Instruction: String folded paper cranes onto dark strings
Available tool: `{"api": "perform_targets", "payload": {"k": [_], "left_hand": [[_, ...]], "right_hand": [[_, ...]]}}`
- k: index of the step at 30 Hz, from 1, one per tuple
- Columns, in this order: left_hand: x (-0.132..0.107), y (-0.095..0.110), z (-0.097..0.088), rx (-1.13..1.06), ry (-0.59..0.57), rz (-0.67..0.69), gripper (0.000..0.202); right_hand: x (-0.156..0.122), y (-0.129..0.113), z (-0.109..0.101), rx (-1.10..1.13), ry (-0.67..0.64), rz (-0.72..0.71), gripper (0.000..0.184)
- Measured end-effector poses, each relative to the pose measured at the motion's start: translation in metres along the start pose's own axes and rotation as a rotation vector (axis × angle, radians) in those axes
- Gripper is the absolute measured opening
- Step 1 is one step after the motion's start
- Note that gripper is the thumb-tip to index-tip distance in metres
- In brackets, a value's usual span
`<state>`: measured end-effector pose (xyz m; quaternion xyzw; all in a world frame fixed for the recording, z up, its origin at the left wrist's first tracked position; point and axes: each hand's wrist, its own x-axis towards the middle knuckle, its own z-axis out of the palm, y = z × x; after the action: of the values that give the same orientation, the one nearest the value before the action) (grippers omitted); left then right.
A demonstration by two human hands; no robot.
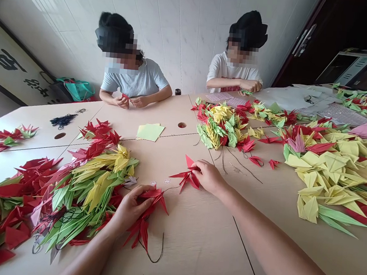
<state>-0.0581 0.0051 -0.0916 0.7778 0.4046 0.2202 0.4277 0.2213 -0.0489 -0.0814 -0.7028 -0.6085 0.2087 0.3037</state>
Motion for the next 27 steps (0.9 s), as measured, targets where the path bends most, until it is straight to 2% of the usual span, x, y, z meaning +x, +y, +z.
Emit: {"api": "perform_targets", "payload": {"k": [5, 8, 10, 13, 18, 27], "left_hand": [[-0.007, 0.010, -0.005, 0.065, -0.036, 0.155, 0.032], [-0.011, 0.015, -0.007, 0.168, -0.133, 0.296, 0.031], [-0.011, 0.016, -0.006, 0.220, -0.210, 0.340, 0.036], [-0.010, 0.015, -0.005, 0.275, -0.277, 0.332, 0.047], [-0.010, 0.017, -0.006, 0.246, -0.318, 0.327, 0.054], [-0.011, 0.018, -0.006, 0.185, -0.275, 0.300, 0.050]], "right_hand": [[-0.009, -0.027, 0.008, 0.065, -0.022, -0.060, 0.018], [-0.013, -0.042, 0.014, 0.114, -0.015, -0.094, 0.011], [-0.014, -0.050, 0.015, 0.140, -0.014, -0.119, 0.010], [-0.016, -0.059, 0.015, 0.156, -0.026, -0.149, 0.015], [-0.018, -0.066, 0.012, 0.165, -0.032, -0.169, 0.017], [-0.016, -0.046, 0.001, 0.106, 0.066, -0.145, 0.014]]}}
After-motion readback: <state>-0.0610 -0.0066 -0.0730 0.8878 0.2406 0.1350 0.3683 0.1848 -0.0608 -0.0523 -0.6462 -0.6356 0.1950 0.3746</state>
